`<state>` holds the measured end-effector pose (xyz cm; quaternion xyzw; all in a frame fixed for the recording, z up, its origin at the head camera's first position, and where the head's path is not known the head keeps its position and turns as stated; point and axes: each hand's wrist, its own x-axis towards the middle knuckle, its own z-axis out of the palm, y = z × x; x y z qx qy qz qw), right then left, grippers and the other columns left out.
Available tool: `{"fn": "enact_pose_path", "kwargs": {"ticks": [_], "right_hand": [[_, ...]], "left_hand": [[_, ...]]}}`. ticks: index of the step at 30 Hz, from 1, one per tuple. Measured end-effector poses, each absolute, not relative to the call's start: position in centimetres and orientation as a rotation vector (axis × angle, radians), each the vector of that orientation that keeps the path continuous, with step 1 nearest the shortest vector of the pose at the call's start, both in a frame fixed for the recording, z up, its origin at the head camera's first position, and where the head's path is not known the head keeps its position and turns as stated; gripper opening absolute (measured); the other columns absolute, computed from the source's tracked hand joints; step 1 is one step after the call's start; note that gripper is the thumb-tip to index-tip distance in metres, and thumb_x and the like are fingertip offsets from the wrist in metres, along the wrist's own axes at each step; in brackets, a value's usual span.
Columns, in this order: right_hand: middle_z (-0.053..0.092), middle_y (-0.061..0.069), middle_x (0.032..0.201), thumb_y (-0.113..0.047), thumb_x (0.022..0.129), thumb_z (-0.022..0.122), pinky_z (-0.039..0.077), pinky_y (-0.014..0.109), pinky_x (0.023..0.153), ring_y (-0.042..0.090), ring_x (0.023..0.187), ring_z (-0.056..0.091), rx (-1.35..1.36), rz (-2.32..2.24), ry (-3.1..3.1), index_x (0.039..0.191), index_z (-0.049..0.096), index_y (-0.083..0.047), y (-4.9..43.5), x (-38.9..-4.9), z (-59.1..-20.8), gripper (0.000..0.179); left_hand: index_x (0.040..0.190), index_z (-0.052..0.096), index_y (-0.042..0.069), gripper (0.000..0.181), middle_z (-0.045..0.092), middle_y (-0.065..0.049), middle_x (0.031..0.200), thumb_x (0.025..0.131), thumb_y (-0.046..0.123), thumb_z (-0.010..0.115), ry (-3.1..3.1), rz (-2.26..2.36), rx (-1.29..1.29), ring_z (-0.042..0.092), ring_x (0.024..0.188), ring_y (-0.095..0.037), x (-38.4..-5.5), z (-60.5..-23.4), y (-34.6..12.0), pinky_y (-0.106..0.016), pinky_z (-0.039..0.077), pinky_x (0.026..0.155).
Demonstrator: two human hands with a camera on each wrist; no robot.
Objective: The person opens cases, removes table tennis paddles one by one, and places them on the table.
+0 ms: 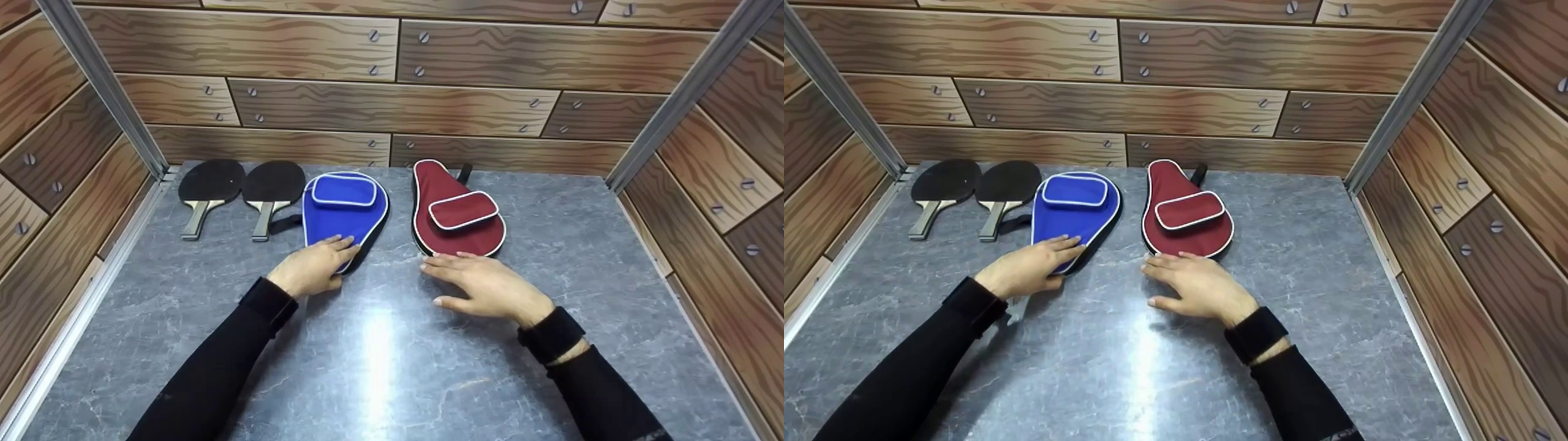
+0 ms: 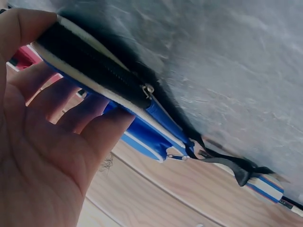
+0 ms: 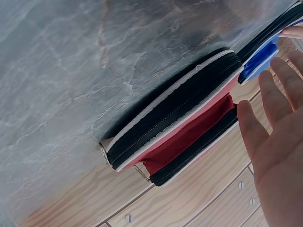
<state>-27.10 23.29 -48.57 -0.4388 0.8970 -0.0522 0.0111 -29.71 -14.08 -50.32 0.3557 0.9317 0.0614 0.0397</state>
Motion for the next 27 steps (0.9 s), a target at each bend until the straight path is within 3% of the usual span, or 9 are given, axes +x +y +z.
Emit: {"fn": "enact_pose_path", "kwargs": {"ticks": [27], "right_hand": [[0.046, -0.004, 0.168, -0.062, 0.104, 0.053, 0.038, 0.053, 0.128, 0.02, 0.157, 0.043, -1.364, -0.209, 2.86, 0.161, 0.046, -0.026, 23.0, -27.8, -47.5, 0.068]], "left_hand": [[0.158, 0.048, 0.007, 0.073, 0.042, -0.018, 0.168, 0.091, 0.017, 0.073, 2.866, 0.359, 0.931, 0.039, 0.157, -0.041, -33.6, -50.5, -14.6, -0.051, 0.032, 0.132]]}}
